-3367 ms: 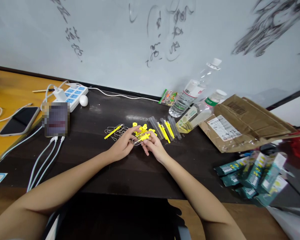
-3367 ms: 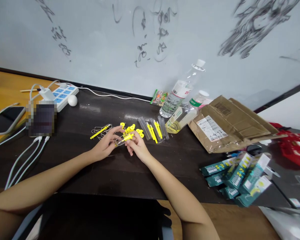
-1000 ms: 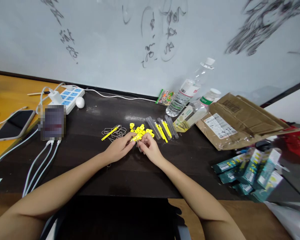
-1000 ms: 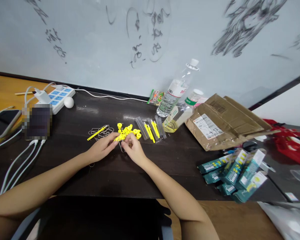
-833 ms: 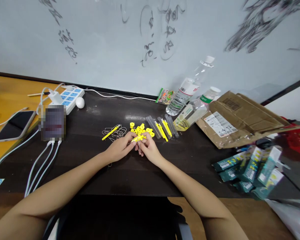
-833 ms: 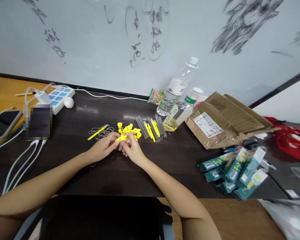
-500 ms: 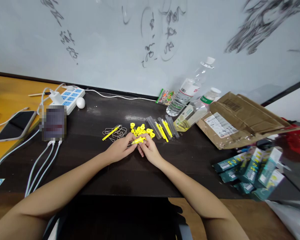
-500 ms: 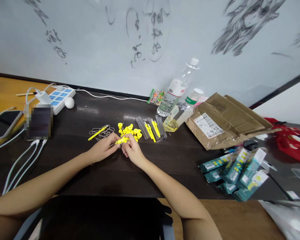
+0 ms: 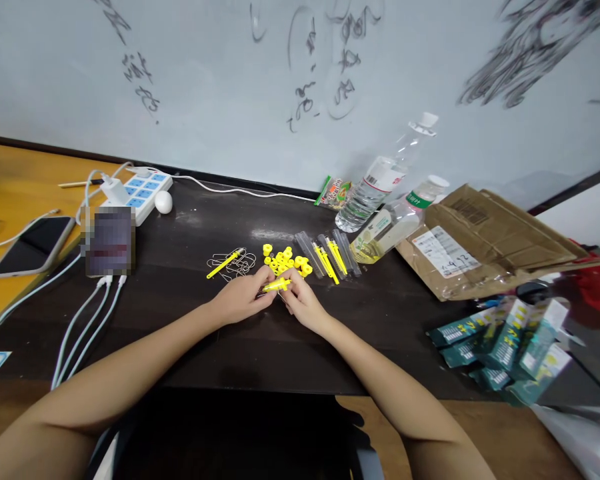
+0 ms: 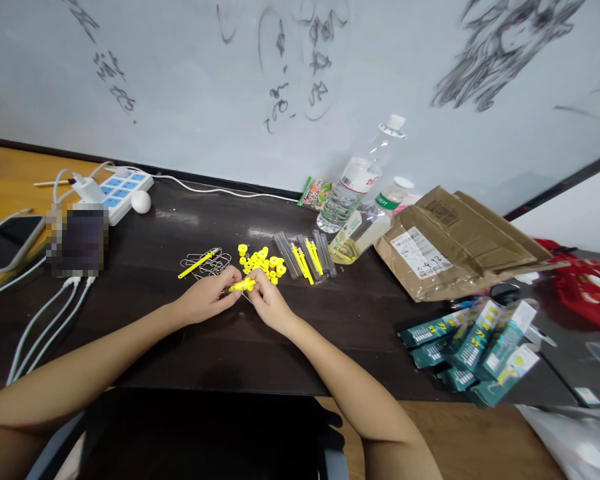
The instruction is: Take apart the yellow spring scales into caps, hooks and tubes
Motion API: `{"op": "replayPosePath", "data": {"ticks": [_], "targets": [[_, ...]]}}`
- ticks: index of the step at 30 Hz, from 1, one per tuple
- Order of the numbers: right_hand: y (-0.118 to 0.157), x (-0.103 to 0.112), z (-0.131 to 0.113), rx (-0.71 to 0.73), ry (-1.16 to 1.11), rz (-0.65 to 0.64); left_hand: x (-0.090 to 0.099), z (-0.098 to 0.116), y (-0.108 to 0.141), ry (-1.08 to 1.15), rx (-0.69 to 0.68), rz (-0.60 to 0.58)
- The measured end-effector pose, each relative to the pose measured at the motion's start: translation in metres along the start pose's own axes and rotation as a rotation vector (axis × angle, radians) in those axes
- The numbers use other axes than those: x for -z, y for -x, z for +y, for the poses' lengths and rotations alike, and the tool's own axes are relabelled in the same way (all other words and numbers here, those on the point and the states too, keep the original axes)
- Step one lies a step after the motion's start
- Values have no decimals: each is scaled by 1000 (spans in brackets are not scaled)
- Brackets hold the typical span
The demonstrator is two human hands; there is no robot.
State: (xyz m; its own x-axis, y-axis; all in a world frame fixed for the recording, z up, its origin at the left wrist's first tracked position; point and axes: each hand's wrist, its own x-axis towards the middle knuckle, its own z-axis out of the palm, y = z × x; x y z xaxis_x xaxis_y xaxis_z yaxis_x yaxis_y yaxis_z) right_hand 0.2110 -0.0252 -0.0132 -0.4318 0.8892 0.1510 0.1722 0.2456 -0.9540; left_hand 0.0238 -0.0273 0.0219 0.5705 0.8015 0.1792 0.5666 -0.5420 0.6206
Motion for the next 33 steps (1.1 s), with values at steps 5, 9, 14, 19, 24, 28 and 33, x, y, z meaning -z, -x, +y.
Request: {"op": "replayPosePath", "data": {"ticks": [5, 9, 14, 19, 24, 28, 33], "targets": [[0, 1, 0, 41, 48, -16, 1, -3, -1, -8, -2, -25], [0, 2, 0, 56, 83, -33, 1, -3, -1, 15, 0, -22], [1, 3, 1, 70, 111, -25, 1, -2, -1, 34, -2, -23], [1, 4, 0, 93, 154, -16, 0, -2, -1, 8, -1, -17], [3, 2, -2, 80, 127, -22, 0, 0, -1, -45, 24, -14], [3, -1, 1, 32, -20, -44, 0, 3, 0, -66, 40, -14], [0, 1, 4, -22, -154, -86, -5, 2, 2, -148, 30, 18]]}}
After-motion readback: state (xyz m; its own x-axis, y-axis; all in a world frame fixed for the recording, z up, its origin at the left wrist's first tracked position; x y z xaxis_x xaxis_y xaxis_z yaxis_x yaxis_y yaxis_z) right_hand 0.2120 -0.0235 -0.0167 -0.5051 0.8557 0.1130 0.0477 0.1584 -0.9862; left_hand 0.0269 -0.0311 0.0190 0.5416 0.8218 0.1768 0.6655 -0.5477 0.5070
